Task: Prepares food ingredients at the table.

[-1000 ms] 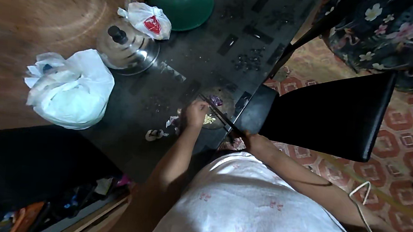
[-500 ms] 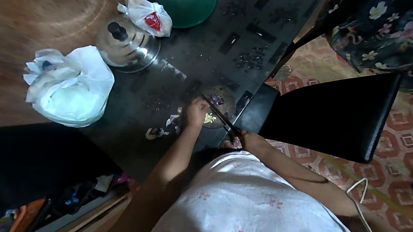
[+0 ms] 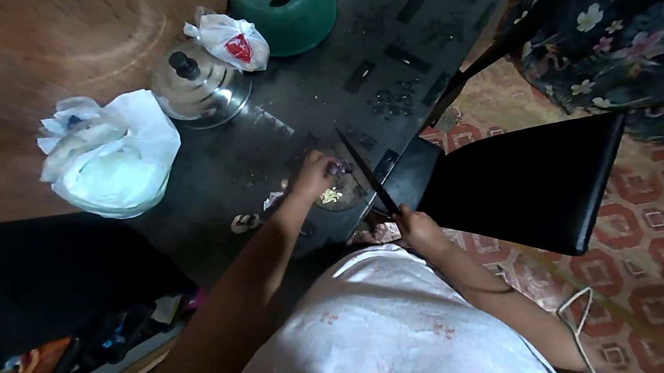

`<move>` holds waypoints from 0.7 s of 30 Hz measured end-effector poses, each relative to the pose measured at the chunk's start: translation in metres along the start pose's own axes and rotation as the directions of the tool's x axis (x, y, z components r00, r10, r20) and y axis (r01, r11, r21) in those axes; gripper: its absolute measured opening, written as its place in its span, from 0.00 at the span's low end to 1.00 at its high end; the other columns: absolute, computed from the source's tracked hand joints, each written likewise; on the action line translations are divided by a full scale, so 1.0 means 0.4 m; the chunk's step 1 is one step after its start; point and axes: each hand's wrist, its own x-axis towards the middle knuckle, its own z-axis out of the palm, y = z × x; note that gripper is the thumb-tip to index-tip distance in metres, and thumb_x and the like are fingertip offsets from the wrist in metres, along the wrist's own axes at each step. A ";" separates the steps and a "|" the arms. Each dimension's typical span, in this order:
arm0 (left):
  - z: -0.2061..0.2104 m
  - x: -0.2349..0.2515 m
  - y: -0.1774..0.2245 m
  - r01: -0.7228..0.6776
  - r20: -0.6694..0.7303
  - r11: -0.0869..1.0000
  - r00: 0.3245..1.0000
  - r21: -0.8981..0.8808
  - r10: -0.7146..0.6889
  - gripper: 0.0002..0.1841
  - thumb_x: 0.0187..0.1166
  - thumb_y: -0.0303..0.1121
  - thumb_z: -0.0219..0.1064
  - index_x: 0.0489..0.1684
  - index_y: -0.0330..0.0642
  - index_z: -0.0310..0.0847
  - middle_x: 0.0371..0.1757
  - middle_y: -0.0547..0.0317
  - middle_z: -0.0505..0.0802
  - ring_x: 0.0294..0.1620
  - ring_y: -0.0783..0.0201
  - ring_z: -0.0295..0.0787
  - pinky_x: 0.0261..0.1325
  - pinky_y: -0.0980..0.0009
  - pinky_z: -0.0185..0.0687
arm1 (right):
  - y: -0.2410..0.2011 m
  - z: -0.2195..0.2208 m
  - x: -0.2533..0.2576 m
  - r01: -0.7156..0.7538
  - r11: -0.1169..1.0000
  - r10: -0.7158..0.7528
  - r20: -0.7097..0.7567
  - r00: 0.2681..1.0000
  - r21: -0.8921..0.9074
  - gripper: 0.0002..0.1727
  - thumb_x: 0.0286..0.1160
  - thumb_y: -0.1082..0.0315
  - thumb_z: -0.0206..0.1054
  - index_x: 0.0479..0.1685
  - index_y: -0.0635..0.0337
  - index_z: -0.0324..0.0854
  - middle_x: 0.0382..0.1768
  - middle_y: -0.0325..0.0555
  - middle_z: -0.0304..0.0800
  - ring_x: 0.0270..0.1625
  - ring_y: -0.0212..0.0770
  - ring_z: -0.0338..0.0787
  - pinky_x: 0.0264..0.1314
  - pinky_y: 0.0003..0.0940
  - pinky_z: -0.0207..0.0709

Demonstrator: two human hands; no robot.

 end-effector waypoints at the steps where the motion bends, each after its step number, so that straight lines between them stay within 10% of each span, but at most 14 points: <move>1: -0.006 0.011 0.003 -0.025 0.027 0.999 0.999 0.048 0.023 0.20 0.70 0.29 0.76 0.63 0.46 0.88 0.69 0.40 0.84 0.73 0.41 0.79 0.76 0.45 0.75 | 0.009 0.000 -0.002 0.003 1.000 -0.003 -0.015 1.000 0.005 0.24 0.95 0.54 0.46 0.73 0.64 0.71 0.53 0.65 0.89 0.61 0.63 0.90 0.65 0.62 0.80; 13: -0.044 0.026 0.011 -0.100 0.176 0.978 0.982 0.181 0.067 0.14 0.73 0.32 0.76 0.57 0.48 0.90 0.66 0.46 0.87 0.73 0.42 0.77 0.76 0.42 0.71 | 0.032 0.028 -0.019 0.000 1.000 0.000 0.001 1.000 0.001 0.25 0.95 0.51 0.45 0.73 0.62 0.71 0.52 0.64 0.89 0.60 0.63 0.90 0.64 0.62 0.80; 21: 0.000 -0.023 0.017 0.192 0.048 0.981 0.980 -0.025 -0.191 0.22 0.74 0.39 0.77 0.61 0.36 0.84 0.63 0.39 0.88 0.65 0.45 0.86 0.71 0.48 0.80 | -0.001 0.034 -0.018 -0.028 0.994 0.038 0.100 0.994 -0.102 0.25 0.94 0.52 0.46 0.75 0.61 0.71 0.57 0.66 0.88 0.64 0.66 0.89 0.66 0.66 0.79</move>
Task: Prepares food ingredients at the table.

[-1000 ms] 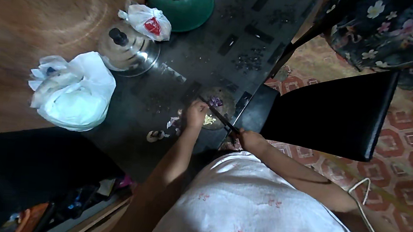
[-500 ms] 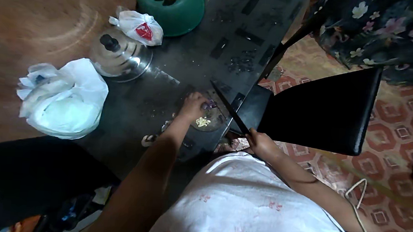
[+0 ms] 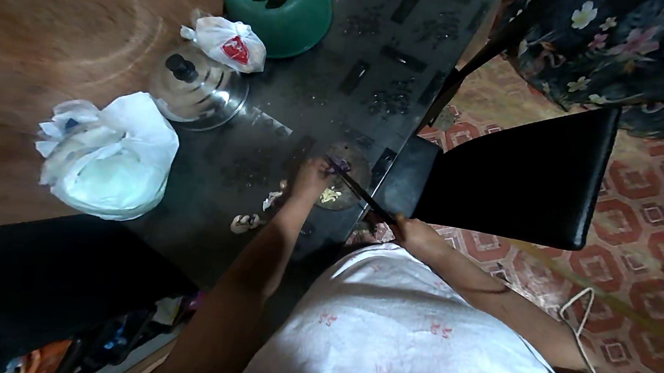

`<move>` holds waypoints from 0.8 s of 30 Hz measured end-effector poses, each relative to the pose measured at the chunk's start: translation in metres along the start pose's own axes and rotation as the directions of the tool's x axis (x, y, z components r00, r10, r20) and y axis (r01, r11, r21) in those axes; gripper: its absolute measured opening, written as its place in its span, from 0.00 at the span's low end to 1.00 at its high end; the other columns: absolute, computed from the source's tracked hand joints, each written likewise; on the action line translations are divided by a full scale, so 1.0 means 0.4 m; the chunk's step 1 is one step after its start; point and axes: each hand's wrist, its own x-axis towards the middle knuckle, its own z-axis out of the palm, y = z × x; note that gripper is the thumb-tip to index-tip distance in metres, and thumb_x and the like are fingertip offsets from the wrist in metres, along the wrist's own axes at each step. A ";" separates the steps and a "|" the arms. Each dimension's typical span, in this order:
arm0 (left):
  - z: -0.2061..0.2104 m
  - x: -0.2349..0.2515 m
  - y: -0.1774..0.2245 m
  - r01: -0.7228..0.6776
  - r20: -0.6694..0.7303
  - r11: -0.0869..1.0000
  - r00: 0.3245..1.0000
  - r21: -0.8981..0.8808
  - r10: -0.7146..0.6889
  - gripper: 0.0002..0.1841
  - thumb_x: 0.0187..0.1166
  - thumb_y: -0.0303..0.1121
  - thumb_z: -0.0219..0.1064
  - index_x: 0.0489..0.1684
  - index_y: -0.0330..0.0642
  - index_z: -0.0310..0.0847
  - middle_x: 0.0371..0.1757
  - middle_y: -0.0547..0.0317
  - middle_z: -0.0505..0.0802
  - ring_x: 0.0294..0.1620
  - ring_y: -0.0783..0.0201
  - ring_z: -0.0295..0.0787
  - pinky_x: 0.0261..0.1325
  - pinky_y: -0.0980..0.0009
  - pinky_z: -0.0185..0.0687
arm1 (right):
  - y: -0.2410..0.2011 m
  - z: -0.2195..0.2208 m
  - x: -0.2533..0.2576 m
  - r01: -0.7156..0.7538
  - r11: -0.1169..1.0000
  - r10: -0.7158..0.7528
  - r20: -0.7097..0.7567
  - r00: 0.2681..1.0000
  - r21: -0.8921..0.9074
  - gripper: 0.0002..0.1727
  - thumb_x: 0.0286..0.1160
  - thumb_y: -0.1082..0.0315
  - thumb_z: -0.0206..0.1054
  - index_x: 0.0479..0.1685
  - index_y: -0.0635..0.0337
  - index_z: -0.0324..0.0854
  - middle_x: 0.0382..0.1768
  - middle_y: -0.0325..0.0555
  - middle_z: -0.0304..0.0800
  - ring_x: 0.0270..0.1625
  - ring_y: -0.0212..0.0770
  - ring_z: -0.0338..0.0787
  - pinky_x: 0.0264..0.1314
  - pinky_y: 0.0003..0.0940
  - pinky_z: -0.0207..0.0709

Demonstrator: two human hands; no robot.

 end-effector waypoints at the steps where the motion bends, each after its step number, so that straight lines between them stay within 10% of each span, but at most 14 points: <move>1: 0.008 -0.005 -0.001 0.009 -0.035 1.000 0.999 -0.022 -0.010 0.23 0.73 0.39 0.79 0.62 0.36 0.83 0.65 0.38 0.86 0.66 0.44 0.85 0.72 0.48 0.80 | -0.003 0.000 0.002 -0.004 1.000 0.004 0.001 1.000 -0.007 0.25 0.94 0.52 0.46 0.75 0.61 0.71 0.57 0.66 0.88 0.65 0.66 0.88 0.66 0.66 0.79; 24: 0.037 -0.028 -0.021 -0.072 -0.112 0.990 0.992 -0.125 0.058 0.18 0.77 0.35 0.75 0.62 0.36 0.84 0.65 0.41 0.89 0.65 0.48 0.87 0.71 0.51 0.82 | -0.007 -0.007 -0.013 -0.018 0.999 0.019 0.012 1.000 -0.029 0.26 0.94 0.51 0.45 0.76 0.60 0.72 0.57 0.66 0.89 0.64 0.66 0.89 0.66 0.66 0.79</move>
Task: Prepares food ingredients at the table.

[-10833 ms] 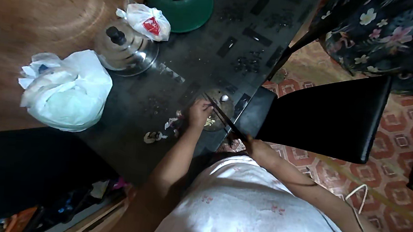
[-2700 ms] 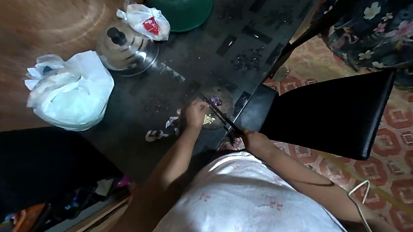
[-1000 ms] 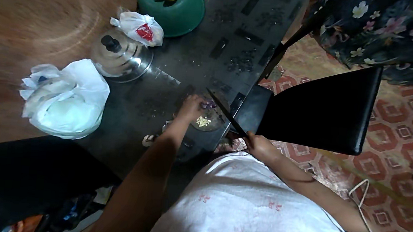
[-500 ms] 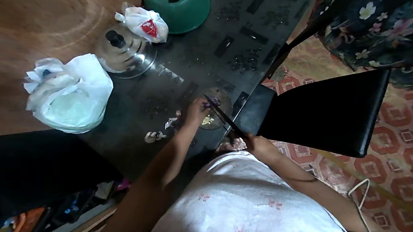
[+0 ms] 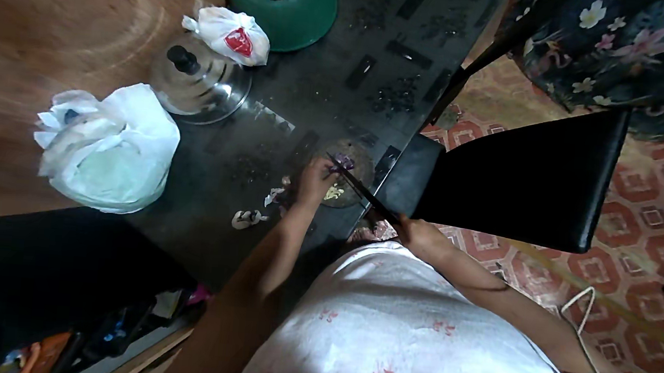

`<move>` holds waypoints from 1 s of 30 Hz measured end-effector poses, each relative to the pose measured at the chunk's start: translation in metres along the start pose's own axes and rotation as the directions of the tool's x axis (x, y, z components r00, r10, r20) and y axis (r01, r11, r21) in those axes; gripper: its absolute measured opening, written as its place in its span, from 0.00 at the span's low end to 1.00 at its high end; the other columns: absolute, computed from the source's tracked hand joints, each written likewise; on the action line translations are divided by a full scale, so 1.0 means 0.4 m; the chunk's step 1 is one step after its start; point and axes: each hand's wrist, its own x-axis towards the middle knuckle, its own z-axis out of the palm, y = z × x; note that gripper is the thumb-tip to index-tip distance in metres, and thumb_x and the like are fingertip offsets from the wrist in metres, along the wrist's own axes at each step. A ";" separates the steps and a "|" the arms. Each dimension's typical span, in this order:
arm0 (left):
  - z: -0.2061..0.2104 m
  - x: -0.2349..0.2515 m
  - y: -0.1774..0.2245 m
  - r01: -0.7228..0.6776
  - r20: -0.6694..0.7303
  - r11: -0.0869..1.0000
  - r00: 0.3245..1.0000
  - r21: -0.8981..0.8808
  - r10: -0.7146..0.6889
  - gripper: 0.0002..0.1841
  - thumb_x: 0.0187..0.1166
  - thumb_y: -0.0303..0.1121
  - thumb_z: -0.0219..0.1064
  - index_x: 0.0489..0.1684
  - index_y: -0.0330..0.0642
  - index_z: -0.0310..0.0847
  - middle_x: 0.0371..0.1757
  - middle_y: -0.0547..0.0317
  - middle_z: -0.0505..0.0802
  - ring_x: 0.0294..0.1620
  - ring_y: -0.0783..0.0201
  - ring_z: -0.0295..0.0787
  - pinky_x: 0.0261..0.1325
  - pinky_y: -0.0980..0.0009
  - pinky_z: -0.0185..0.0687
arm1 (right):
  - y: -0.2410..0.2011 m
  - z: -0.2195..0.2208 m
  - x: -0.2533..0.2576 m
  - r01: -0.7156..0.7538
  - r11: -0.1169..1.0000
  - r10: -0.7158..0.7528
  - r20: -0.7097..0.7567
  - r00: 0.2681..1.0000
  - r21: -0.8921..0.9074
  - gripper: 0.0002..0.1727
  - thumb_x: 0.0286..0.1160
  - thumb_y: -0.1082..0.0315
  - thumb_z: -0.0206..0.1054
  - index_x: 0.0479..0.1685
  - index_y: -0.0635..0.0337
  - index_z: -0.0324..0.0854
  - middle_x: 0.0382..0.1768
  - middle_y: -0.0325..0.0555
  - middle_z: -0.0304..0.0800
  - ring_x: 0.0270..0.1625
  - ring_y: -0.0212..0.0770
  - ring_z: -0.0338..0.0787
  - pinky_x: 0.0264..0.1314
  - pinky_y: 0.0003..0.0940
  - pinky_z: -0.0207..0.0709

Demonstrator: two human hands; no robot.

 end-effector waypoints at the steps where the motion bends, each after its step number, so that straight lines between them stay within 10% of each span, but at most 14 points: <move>1: -0.001 0.001 0.000 0.001 0.005 1.000 1.000 0.005 -0.001 0.18 0.78 0.35 0.74 0.61 0.36 0.84 0.65 0.42 0.89 0.65 0.48 0.87 0.71 0.51 0.81 | 0.001 0.000 0.002 -0.001 1.000 0.001 0.006 1.000 0.002 0.27 0.95 0.51 0.45 0.76 0.60 0.71 0.58 0.66 0.88 0.65 0.66 0.88 0.67 0.66 0.78; 30: -0.017 0.018 0.002 0.011 0.071 0.999 0.997 0.034 -0.013 0.16 0.79 0.28 0.72 0.62 0.35 0.83 0.67 0.40 0.87 0.65 0.47 0.87 0.70 0.51 0.82 | -0.024 -0.029 -0.012 -0.038 0.996 0.039 0.011 0.999 -0.080 0.25 0.94 0.53 0.46 0.75 0.60 0.72 0.56 0.67 0.89 0.64 0.68 0.89 0.64 0.68 0.79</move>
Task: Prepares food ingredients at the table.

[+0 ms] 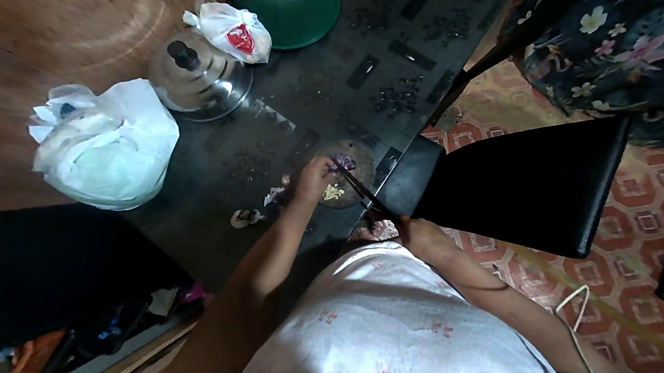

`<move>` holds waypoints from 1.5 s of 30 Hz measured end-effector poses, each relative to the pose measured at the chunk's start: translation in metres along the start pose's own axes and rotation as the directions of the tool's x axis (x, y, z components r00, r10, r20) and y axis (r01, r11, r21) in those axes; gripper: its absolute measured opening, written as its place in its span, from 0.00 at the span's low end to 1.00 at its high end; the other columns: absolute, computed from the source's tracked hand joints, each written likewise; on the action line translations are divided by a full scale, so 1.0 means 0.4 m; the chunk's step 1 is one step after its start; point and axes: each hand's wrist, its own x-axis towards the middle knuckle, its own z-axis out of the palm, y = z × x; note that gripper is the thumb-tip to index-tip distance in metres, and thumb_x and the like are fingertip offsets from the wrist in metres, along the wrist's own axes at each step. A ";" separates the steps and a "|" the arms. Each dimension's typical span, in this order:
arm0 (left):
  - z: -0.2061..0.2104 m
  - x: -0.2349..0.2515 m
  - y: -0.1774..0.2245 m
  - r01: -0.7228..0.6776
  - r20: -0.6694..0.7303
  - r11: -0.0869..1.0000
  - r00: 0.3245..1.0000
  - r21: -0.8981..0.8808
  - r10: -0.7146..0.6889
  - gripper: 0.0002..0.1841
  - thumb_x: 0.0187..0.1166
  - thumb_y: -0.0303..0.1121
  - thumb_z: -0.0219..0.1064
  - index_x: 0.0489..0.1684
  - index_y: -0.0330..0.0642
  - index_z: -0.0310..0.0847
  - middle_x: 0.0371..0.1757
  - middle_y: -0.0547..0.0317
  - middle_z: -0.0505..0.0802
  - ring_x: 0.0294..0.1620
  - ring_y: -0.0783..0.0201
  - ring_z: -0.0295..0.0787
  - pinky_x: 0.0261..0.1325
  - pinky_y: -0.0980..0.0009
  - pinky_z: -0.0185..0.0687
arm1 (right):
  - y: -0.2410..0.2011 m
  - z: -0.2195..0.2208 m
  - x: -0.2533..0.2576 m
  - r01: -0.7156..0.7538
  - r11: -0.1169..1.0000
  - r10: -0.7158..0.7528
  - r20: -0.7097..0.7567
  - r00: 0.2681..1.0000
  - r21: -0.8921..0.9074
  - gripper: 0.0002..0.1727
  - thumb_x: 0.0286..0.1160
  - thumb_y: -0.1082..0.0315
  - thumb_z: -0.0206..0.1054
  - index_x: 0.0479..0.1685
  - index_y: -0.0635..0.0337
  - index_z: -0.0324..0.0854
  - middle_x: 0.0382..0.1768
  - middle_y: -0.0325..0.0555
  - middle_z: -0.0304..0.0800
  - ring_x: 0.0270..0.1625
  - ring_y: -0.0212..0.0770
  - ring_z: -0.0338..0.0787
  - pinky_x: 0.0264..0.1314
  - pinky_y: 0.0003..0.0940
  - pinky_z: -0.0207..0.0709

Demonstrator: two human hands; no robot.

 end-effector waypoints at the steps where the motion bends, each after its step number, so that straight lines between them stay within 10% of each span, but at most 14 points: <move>1: 0.001 0.001 -0.002 -0.002 -0.002 1.000 1.000 0.004 0.002 0.16 0.78 0.28 0.72 0.62 0.35 0.83 0.67 0.41 0.87 0.65 0.48 0.88 0.70 0.52 0.83 | -0.001 -0.003 -0.002 0.001 1.000 -0.001 0.001 1.000 -0.015 0.24 0.94 0.53 0.46 0.75 0.59 0.72 0.56 0.66 0.89 0.63 0.68 0.89 0.63 0.68 0.79; 45: 0.029 -0.008 -0.038 0.077 -0.122 0.990 0.988 -0.122 -0.091 0.12 0.78 0.32 0.74 0.53 0.35 0.87 0.59 0.46 0.91 0.57 0.57 0.93 0.67 0.58 0.88 | -0.033 0.008 0.031 0.029 0.999 -0.028 0.011 1.000 -0.044 0.23 0.94 0.57 0.47 0.78 0.60 0.67 0.56 0.67 0.88 0.62 0.70 0.89 0.62 0.68 0.80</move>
